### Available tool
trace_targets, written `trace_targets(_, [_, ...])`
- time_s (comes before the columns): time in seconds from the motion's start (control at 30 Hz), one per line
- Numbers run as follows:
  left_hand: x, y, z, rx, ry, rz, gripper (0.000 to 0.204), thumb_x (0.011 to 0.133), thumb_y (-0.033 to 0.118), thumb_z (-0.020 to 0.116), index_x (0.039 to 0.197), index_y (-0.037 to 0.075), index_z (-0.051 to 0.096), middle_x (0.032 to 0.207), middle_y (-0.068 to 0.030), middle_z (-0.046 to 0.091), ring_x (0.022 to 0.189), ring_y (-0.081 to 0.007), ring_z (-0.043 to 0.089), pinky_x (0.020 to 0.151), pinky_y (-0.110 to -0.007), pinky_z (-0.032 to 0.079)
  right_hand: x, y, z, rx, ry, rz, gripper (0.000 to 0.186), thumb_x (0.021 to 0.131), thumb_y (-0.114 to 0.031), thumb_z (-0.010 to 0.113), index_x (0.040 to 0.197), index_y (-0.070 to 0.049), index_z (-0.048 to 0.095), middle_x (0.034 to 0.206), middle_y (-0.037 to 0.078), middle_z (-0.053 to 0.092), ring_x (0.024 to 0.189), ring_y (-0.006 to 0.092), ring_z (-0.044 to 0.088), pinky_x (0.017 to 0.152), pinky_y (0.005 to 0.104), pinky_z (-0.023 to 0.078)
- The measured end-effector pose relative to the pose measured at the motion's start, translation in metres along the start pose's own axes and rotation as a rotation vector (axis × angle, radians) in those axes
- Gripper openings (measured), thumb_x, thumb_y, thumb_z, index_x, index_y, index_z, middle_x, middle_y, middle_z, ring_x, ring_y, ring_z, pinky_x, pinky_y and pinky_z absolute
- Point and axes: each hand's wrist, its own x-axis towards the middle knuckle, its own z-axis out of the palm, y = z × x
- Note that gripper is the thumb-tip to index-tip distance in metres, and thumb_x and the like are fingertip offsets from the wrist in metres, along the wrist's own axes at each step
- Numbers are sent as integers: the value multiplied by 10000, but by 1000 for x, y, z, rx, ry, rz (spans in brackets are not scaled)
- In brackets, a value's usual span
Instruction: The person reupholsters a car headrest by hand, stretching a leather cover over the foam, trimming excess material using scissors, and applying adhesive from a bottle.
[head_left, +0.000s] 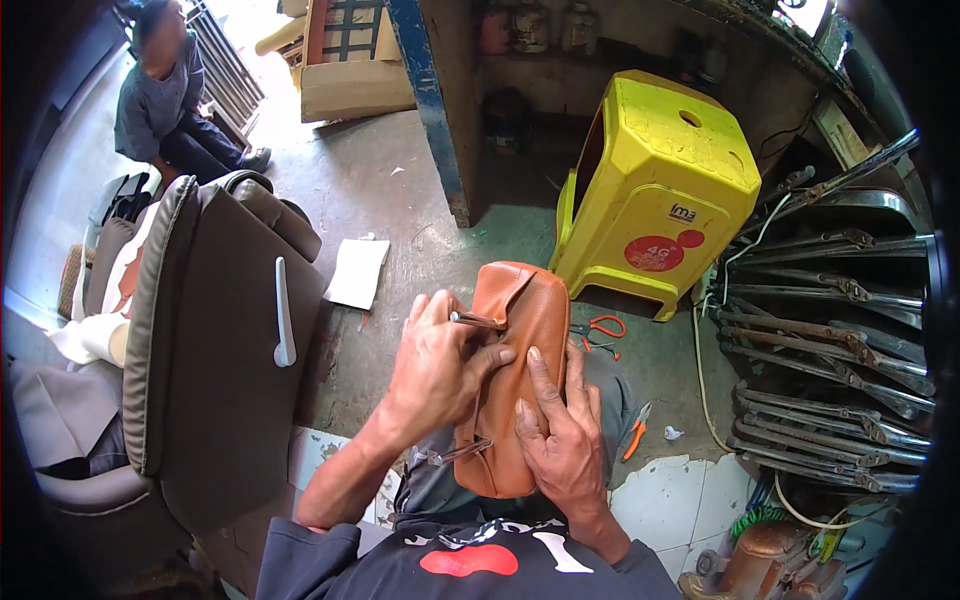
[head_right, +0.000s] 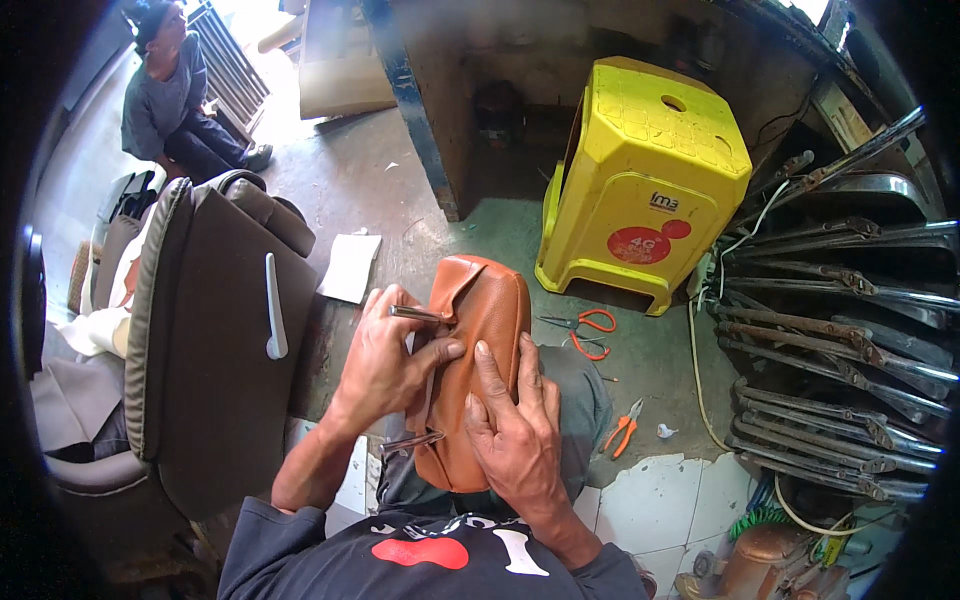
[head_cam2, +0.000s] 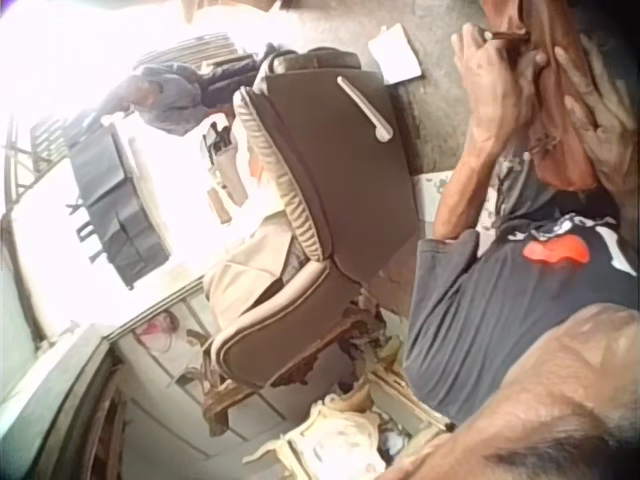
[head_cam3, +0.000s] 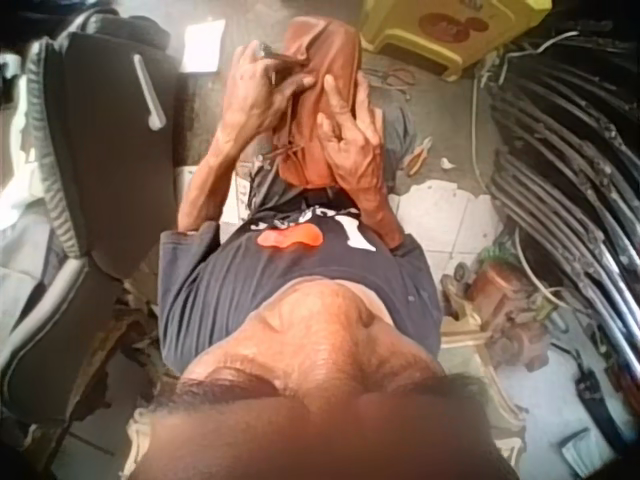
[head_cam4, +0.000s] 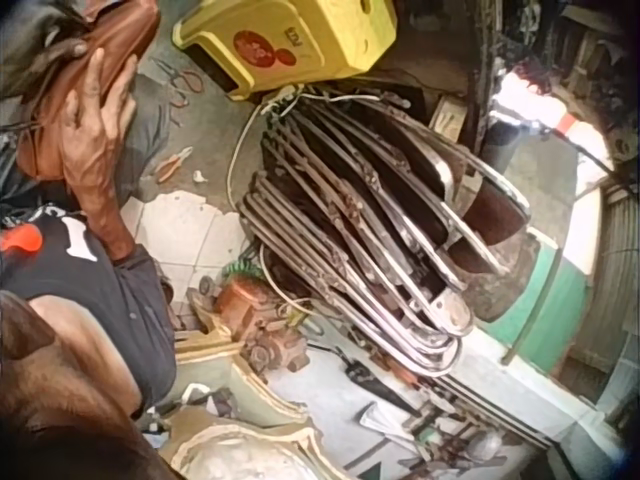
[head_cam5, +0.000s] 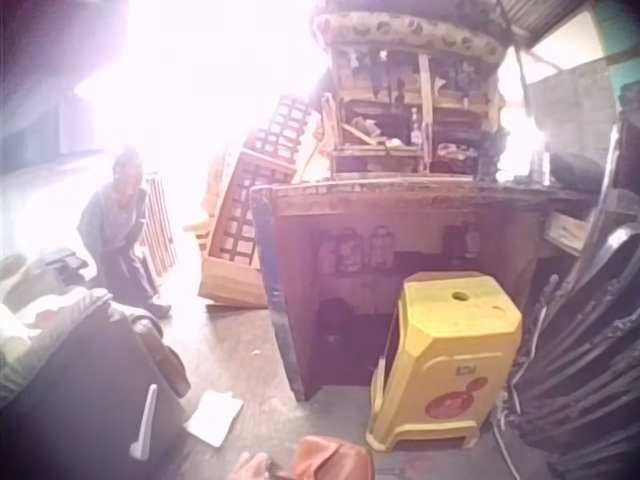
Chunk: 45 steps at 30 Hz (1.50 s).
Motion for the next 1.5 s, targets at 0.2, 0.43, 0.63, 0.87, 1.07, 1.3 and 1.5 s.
trace_targets(0.2, [1, -13, 3, -349, -8, -54, 254, 861, 150, 825, 1048, 4, 735, 1007, -92, 589, 911, -196, 630, 740, -336, 554, -2, 3, -3, 36, 10, -9, 636, 922, -170, 721, 1534, -203, 551, 1556, 325, 413, 1214, 486, 552, 1051, 507, 476])
trace_targets(0.43, [3, -12, 10, -328, 20, -29, 215, 869, 82, 799, 1051, -11, 734, 1051, -111, 579, 956, -206, 632, 770, -324, 625, 2, 11, -8, 96, -21, 6, 596, 940, -178, 702, 1521, -207, 568, 1576, 319, 393, 1208, 481, 555, 1050, 501, 474])
trace_targets(0.63, [-1, -5, 18, -417, 73, -131, 218, 879, 73, 788, 1070, -10, 721, 1084, -95, 559, 1005, -207, 634, 779, -321, 640, -2, 13, -5, 33, 2, -84, 622, 956, -187, 680, 1555, -181, 511, 1571, 333, 388, 1209, 497, 552, 1048, 513, 470])
trace_targets(0.87, [-5, -10, 25, -507, 96, -222, 242, 890, 59, 773, 1088, -6, 651, 1106, -116, 549, 1018, -226, 621, 853, -363, 600, 10, 5, -13, 161, 3, 35, 898, 966, -262, 712, 1627, 49, 190, 1564, 371, 362, 1374, 525, 468, 1140, 509, 415])
trace_targets(1.07, [-10, 3, 20, -578, 120, -161, 223, 905, 31, 744, 1091, -7, 626, 1121, -140, 552, 1049, -271, 638, 891, -387, 610, 66, -15, -40, 114, 40, 32, 959, 916, -235, 801, 1646, -30, 215, 1572, 293, 418, 1438, 402, 473, 1174, 458, 404])
trace_targets(1.3, [-15, 3, 20, -600, 192, -125, 241, 896, -9, 742, 1098, -15, 610, 1137, -139, 550, 1055, -258, 641, 885, -377, 618, 126, -14, -55, -63, -304, -630, 467, 854, -136, 793, 1293, -32, 673, 1351, 216, 639, 1315, 411, 576, 1120, 474, 458])
trace_targets(1.5, [-13, -2, 25, -708, 172, -138, 240, 894, -2, 746, 1096, -18, 618, 1136, -138, 554, 1066, -262, 638, 882, -379, 612, 162, -6, -64, 81, -503, -703, 353, 887, -132, 759, 1212, -3, 709, 1191, 200, 721, 1141, 373, 683, 997, 437, 543])
